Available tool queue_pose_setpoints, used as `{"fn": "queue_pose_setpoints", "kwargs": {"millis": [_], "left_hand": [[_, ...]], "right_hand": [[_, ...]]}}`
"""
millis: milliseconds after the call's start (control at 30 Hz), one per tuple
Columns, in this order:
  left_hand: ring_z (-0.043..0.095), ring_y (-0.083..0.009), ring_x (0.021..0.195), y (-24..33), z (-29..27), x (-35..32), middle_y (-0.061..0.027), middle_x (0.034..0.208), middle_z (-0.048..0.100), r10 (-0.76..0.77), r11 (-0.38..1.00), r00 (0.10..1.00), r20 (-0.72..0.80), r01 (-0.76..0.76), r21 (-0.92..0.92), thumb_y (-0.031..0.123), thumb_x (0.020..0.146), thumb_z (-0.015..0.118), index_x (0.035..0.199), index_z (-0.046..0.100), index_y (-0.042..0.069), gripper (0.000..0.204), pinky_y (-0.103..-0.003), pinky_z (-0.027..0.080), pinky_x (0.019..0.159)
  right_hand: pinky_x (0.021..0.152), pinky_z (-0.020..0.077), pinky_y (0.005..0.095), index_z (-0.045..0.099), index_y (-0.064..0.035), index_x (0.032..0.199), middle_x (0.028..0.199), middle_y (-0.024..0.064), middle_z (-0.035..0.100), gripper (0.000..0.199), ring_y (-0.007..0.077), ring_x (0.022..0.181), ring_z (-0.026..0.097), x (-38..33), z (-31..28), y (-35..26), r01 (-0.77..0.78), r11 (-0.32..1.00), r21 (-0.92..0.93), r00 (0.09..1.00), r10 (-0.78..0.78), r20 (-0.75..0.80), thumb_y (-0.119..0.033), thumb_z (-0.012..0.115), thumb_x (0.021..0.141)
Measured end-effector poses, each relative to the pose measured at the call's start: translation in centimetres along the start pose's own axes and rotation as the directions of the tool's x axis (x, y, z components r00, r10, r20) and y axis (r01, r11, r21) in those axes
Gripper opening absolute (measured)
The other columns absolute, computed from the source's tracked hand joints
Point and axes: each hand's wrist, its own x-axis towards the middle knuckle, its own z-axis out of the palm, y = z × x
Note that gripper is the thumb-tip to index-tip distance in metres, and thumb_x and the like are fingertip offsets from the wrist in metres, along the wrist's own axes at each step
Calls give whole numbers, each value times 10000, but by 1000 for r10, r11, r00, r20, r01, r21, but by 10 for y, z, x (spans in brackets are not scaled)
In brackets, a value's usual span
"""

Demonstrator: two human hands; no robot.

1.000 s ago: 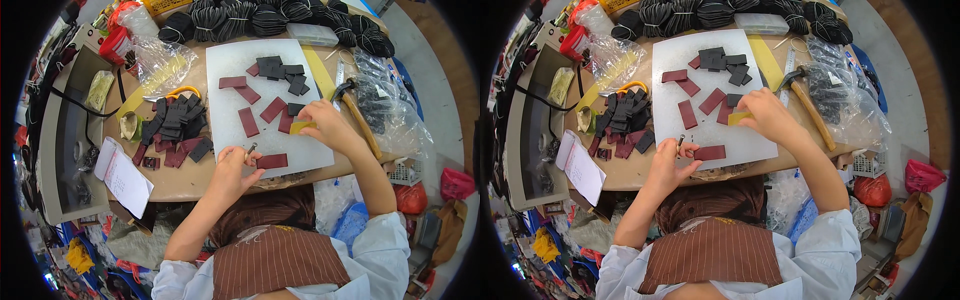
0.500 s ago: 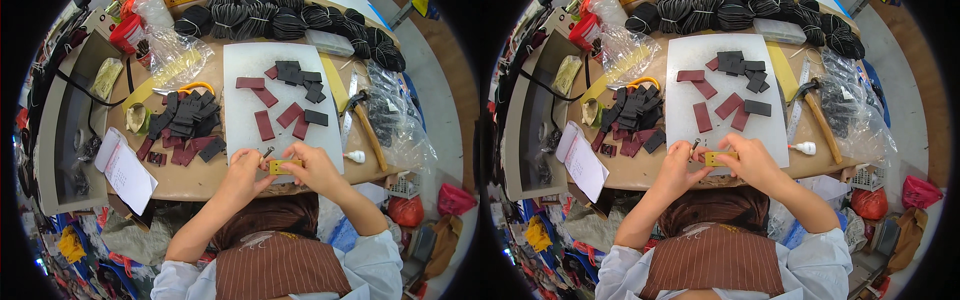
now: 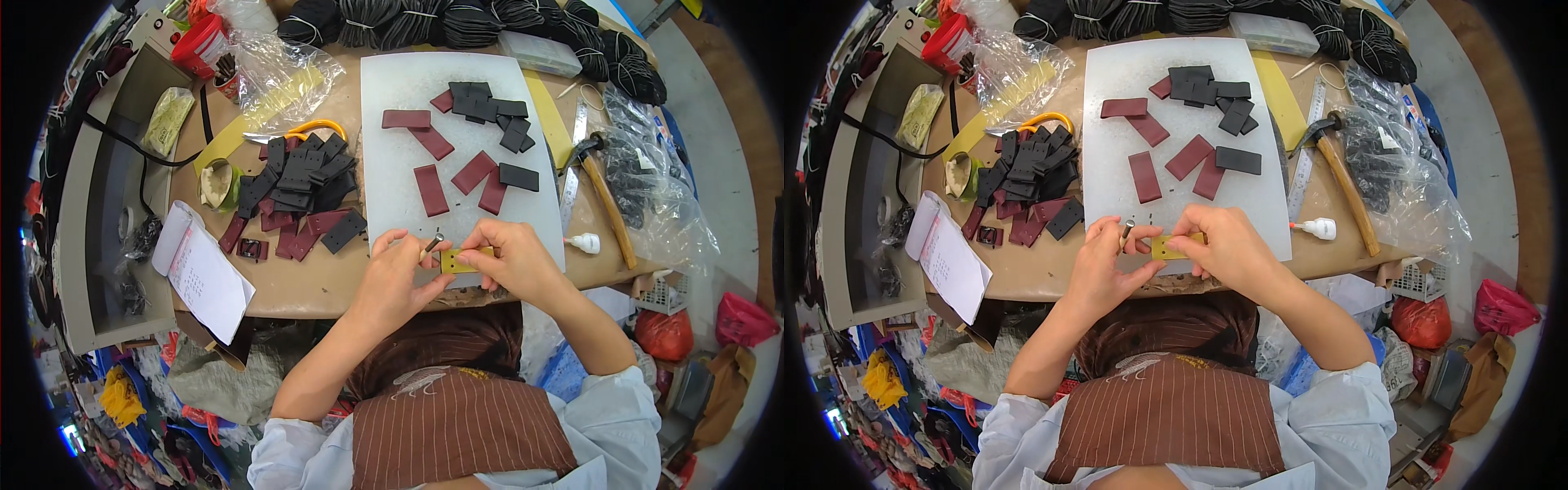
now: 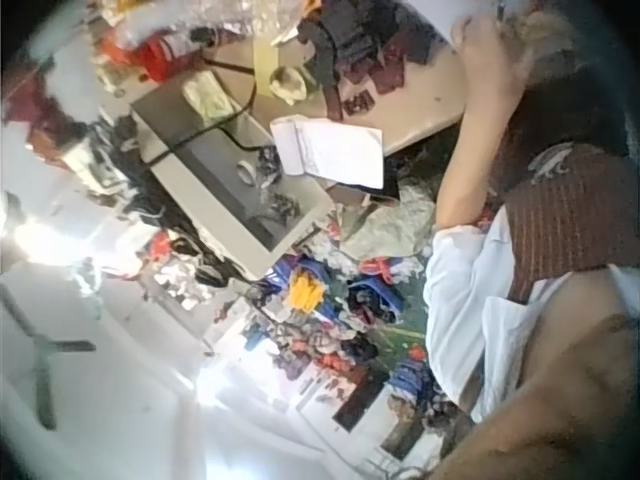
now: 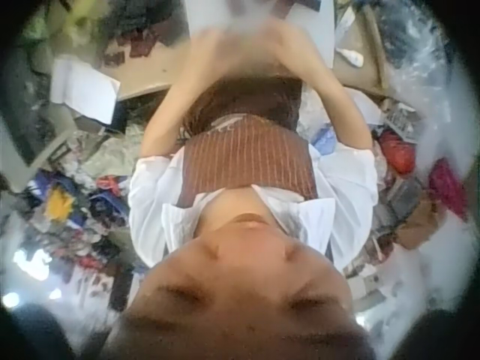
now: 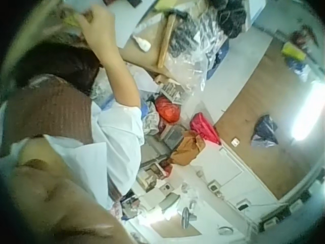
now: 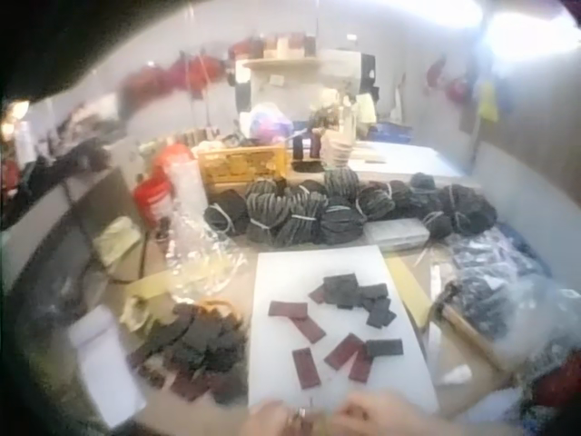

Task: The person repeatedly places small rectangular leather pieces onto a yellow metal template, inserts a nail, and hammers it through the template into the leather. They then remove the nail and set the finished piece aside. This process is repeated with multiple pieces of black and maroon leather.

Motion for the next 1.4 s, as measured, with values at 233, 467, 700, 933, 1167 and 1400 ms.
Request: {"fn": "queue_pose_setpoints", "kwargs": {"millis": [233, 467, 700, 933, 1167, 1400], "left_hand": [[633, -178, 709, 3, -1, 2, -49, 956, 706, -37, 999, 999, 18, 37, 3, 70, 674, 819, 843, 417, 57, 436, -375, 394, 930], [591, -182, 720, 5, -3, 6, -51, 947, 707, -90, 996, 995, 38, 90, -6, 37, 664, 812, 829, 455, 50, 394, -327, 437, 814], [583, -171, 727, 8, -4, 7, -88, 958, 703, -126, 992, 989, 76, 128, -23, 27, 679, 816, 813, 386, 26, 449, -291, 476, 715], [584, -160, 732, 7, -4, 6, -88, 964, 699, -129, 991, 989, 77, 130, -18, 24, 675, 819, 817, 393, 19, 449, -287, 478, 713], [573, -176, 720, 6, -5, 8, -73, 941, 704, -115, 993, 991, 68, 116, -13, 48, 675, 816, 851, 449, 21, 408, -303, 453, 744], [590, -189, 755, 8, -8, 10, -56, 932, 712, -108, 994, 992, 72, 108, -4, 58, 672, 815, 830, 451, 42, 397, -325, 425, 793]], "right_hand": [[481, 466, 225, 641, 22, 899, 746, 71, 654, 126, 84, 540, 585, 3, -9, 3, -50, 995, 87, 996, 43, 81, -97, 668, 866], [663, 485, 289, 693, -43, 938, 923, 67, 646, 152, 180, 764, 617, -21, -36, 31, 412, 859, -304, 856, -479, -193, -70, 716, 789], [739, 460, 323, 695, -85, 926, 1034, 44, 652, 185, 209, 806, 598, -28, -12, 54, 523, 645, -558, 704, -695, -144, -110, 743, 749], [767, 487, 372, 601, -48, 970, 1044, 92, 639, 253, 267, 826, 609, -19, -16, 48, 556, 704, -442, 775, -631, -29, -63, 721, 748], [755, 522, 365, 540, -29, 1092, 974, 114, 622, 385, 260, 844, 641, -21, -13, 40, 469, 810, -352, 852, -520, -60, -28, 704, 744], [751, 529, 356, 536, -24, 1095, 987, 117, 625, 390, 256, 841, 655, -23, -10, 42, 467, 801, -374, 842, -533, -90, -21, 704, 743]]}}
